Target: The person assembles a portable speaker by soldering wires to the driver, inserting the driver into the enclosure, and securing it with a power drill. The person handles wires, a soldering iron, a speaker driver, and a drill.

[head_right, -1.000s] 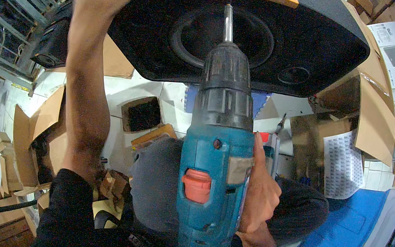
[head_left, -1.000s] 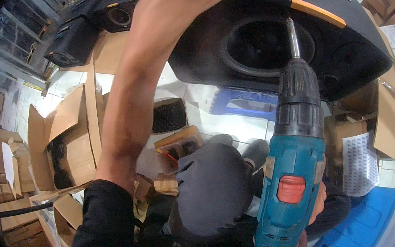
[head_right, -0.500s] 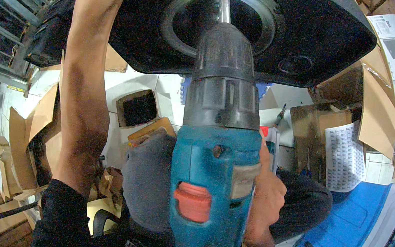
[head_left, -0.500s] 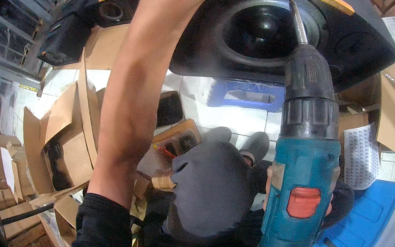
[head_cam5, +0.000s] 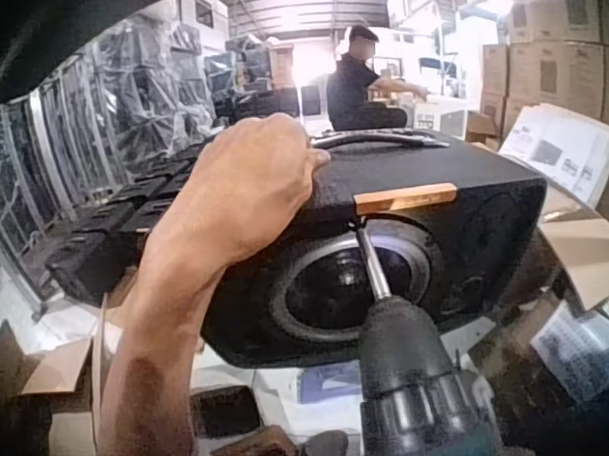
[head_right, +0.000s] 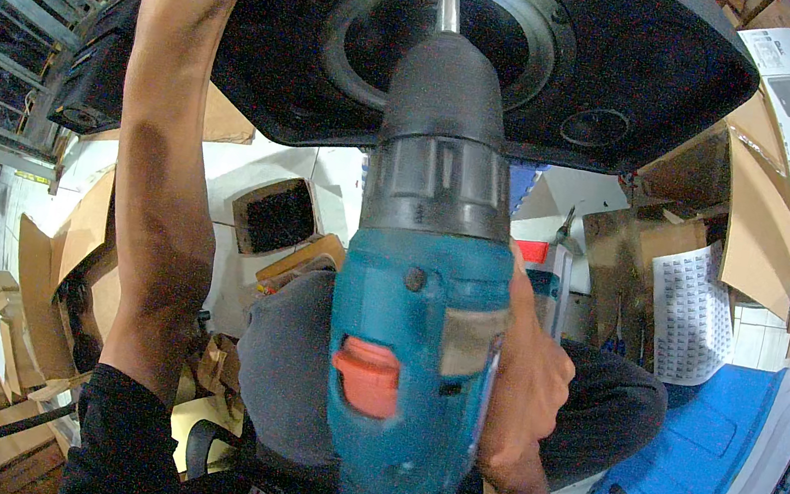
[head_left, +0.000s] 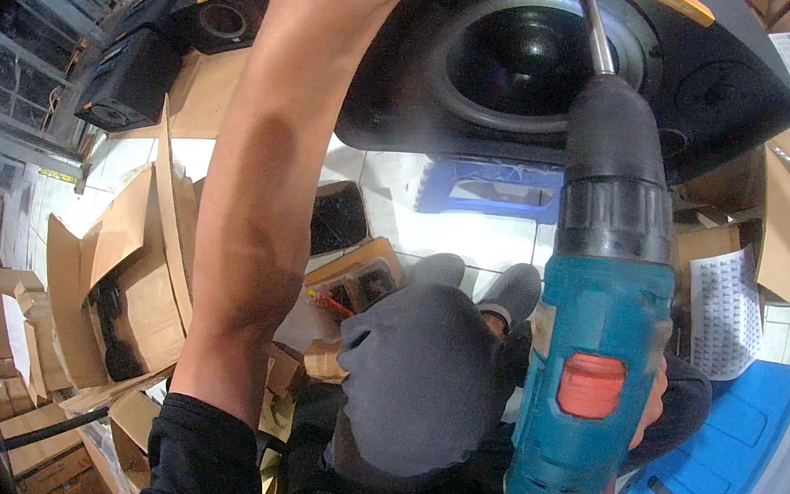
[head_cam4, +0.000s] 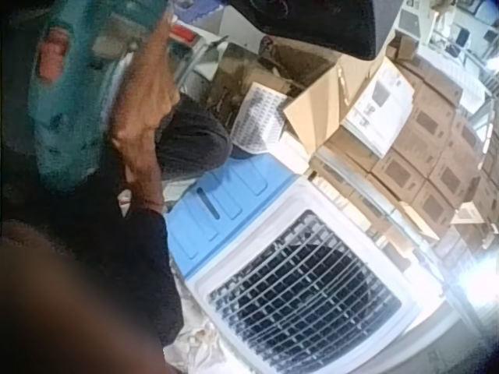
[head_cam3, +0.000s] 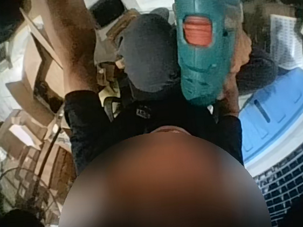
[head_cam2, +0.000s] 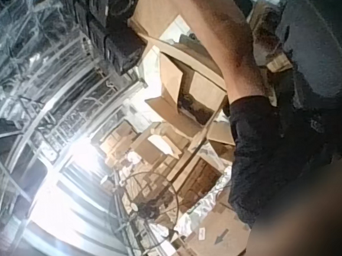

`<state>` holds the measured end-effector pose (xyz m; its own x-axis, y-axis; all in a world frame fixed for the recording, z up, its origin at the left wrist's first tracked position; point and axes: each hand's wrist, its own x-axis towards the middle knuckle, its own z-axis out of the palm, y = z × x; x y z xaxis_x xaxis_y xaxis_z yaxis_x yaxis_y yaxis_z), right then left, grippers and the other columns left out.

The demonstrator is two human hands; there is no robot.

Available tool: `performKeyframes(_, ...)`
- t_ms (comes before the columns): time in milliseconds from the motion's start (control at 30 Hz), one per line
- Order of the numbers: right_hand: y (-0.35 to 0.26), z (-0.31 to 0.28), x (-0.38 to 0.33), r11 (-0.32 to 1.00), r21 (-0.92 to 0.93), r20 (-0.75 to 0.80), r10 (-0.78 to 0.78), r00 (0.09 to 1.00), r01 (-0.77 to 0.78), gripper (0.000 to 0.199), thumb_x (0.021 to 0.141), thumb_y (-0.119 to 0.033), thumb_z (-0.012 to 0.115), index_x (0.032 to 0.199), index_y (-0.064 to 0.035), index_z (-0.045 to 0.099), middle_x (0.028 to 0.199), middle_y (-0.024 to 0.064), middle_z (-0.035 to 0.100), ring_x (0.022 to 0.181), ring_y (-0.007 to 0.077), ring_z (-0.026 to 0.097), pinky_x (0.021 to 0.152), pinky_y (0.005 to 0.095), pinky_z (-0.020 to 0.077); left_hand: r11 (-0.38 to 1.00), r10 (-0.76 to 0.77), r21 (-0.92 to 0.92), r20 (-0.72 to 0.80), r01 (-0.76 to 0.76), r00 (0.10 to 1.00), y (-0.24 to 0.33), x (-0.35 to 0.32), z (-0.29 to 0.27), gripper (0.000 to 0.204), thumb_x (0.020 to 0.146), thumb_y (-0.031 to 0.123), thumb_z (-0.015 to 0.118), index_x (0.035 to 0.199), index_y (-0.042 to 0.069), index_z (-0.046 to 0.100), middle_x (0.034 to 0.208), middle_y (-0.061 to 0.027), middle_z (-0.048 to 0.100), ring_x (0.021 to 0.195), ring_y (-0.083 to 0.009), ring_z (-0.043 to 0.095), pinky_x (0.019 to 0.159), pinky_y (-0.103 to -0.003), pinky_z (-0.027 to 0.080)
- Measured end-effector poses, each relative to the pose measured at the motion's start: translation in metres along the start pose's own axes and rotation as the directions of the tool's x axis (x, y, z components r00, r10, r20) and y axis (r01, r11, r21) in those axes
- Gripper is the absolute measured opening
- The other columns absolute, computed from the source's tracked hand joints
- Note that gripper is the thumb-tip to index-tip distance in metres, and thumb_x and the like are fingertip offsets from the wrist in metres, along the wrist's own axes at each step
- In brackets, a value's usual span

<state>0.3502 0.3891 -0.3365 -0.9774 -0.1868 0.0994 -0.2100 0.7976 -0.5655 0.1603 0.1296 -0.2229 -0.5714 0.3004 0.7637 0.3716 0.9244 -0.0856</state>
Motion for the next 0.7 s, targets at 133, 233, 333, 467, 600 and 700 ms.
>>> performKeyframes(133,-0.004,-0.005,0.005,1.0,0.015,0.042,0.002,0.999,-0.003,0.059,0.091,-0.011,0.057,0.148,-0.0183,0.041,0.094,0.0119,0.073,0.078,0.0243,0.071,0.07,0.0333,0.055,0.999,0.043,-0.007,-0.02,-0.043,0.999,-0.002,0.0,0.0,0.032,0.091,0.019,0.06,0.069,-0.005,0.059,0.075,-0.029,0.061,0.077,-0.0471,0.061,0.071,-0.052,0.047)
performKeyframes(233,-0.005,-0.003,0.009,0.988,-0.096,-0.052,-0.125,0.991,0.12,0.06,0.093,-0.008,0.053,0.15,-0.016,0.038,0.096,0.0117,0.072,0.078,0.0227,0.071,0.07,0.0308,0.0549,0.995,0.098,0.017,-0.052,-0.097,0.994,-0.004,-0.001,0.002,0.032,0.091,0.019,0.06,0.07,-0.004,0.058,0.072,-0.0278,0.06,0.076,-0.0468,0.06,0.069,-0.052,0.046)
performKeyframes(333,-0.005,-0.006,0.008,0.973,-0.192,-0.087,-0.144,0.986,0.125,0.055,0.093,-0.007,0.051,0.147,-0.0088,0.041,0.098,0.0128,0.072,0.078,0.0207,0.07,0.069,0.0283,0.0548,0.99,0.142,0.03,-0.08,-0.14,0.987,-0.006,-0.002,0.004,0.032,0.091,0.02,0.06,0.07,-0.004,0.057,0.072,-0.0274,0.06,0.075,-0.0467,0.06,0.069,-0.052,0.046)
performKeyframes(467,-0.003,-0.01,0.007,0.965,-0.227,-0.105,-0.156,0.982,0.129,0.05,0.09,-0.011,0.056,0.139,-0.0085,0.045,0.094,0.0119,0.072,0.076,0.021,0.07,0.067,0.0293,0.0546,0.994,0.112,0.025,-0.066,-0.11,0.992,-0.006,-0.002,0.004,0.031,0.091,0.02,0.058,0.072,-0.005,0.059,0.075,-0.0283,0.061,0.076,-0.0468,0.06,0.07,-0.052,0.047)
performKeyframes(600,-0.002,-0.012,0.009,0.964,-0.212,-0.129,-0.191,0.973,0.161,0.045,0.086,-0.015,0.06,0.13,-0.0082,0.049,0.091,0.0109,0.071,0.074,0.0213,0.07,0.064,0.0303,0.0544,0.999,0.037,0.01,-0.038,-0.036,0.999,-0.002,-0.001,0.003,0.031,0.091,0.02,0.057,0.074,-0.006,0.062,0.078,-0.0295,0.062,0.079,-0.047,0.061,0.072,-0.052,0.047)
performKeyframes(700,-0.004,-0.01,0.015,0.961,-0.186,-0.142,-0.233,0.962,0.206,0.042,0.084,-0.018,0.063,0.123,-0.0079,0.052,0.088,0.0102,0.071,0.072,0.0216,0.07,0.062,0.0311,0.0543,0.999,0.022,0.024,-0.038,-0.021,0.999,0.002,-0.002,0.001,0.03,0.091,0.019,0.057,0.074,-0.005,0.063,0.078,-0.0294,0.063,0.08,-0.0475,0.061,0.073,-0.052,0.048)
